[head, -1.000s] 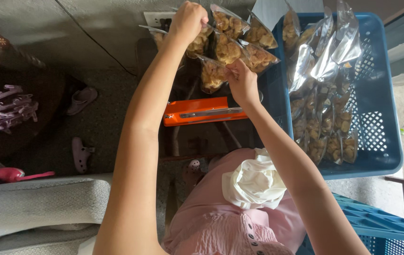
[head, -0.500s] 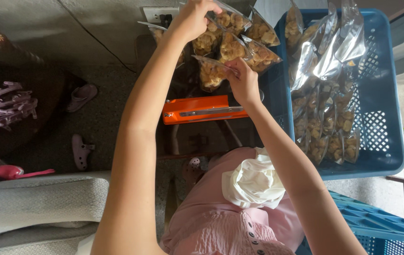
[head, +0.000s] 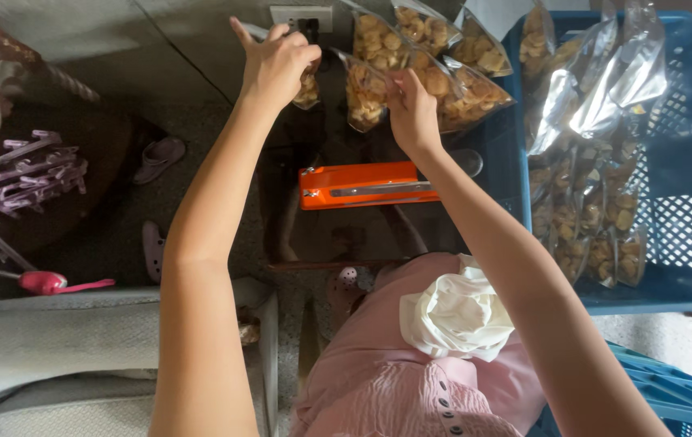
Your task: The person transfers snack pieces from a cloth bundle into clear plastic bags, then uses an orange heat sealer to close each bag. The sealed bags are placed into a blue basket. The person repeats this process for multiple bags throughout the clip.
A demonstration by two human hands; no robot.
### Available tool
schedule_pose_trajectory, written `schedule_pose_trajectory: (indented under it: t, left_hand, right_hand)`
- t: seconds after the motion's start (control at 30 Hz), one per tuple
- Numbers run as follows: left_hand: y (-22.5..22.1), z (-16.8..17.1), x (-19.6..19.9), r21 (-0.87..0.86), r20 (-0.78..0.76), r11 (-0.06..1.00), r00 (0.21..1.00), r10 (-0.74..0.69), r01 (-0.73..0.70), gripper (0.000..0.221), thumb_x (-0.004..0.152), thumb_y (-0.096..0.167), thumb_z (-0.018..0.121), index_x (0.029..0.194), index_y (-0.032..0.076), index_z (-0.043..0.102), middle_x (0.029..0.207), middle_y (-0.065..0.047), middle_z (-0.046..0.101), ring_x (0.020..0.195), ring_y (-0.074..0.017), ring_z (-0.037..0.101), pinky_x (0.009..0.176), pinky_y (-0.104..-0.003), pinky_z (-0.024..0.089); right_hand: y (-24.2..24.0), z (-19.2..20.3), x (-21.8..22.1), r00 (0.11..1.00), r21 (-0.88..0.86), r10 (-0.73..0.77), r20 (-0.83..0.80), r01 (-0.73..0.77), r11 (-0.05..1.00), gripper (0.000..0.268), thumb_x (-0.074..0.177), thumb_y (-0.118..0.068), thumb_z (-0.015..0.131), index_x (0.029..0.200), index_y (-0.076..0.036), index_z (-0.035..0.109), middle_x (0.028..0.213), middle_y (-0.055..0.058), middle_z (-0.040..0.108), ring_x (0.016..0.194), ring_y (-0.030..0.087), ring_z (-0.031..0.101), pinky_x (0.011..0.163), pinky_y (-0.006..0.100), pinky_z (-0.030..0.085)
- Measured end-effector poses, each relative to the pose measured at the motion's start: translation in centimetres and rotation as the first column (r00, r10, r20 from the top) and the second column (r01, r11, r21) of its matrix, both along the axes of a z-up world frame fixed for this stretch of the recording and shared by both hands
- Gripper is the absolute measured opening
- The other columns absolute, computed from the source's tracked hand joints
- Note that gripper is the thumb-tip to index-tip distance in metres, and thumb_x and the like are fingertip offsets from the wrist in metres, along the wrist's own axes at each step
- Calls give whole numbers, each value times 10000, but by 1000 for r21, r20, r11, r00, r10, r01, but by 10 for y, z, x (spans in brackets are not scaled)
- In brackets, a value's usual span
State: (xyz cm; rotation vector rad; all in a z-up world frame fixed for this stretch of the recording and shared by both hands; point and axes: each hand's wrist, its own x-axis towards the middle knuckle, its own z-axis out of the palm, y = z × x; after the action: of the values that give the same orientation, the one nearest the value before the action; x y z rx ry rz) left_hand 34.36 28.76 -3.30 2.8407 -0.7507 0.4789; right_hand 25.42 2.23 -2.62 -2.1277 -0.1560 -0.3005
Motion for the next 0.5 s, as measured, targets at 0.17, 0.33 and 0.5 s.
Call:
schedule_pose_trajectory:
  t: [0.17,0.33,0.5]
  left_hand:
    - [4,-19,18,-16,36,1000,999,-2,2,309,868,-20,719,1116,164,736,1036,-5,745,1143,-243,628,938,-854,293]
    - [9,-34,24,-22,216,998,975,-54,60,292,903,8,707,1184,51,640,1024,-72,708,1064,-274,620,831,-547,549]
    - [15,-47,31,-33,338,998,940,-38,52,329,858,20,715,1170,77,628,1071,-61,684,1083,-268,604,787,-456,551]
  right_hand:
    - [36,-31,52,999,85,-34,3,34,996,196,1107,-240,532,1127,-51,579,838,137,713,705,252,698,653,360,531]
    - [58,-49,88,994,52,62,88,-66,996,200,1152,-233,493,1251,-78,572,888,113,673,743,212,608,720,354,511]
    - [62,-44,97,995,64,98,31,-100,993,288,1167,-178,511,1452,-136,522,1093,82,680,881,180,591,848,363,536]
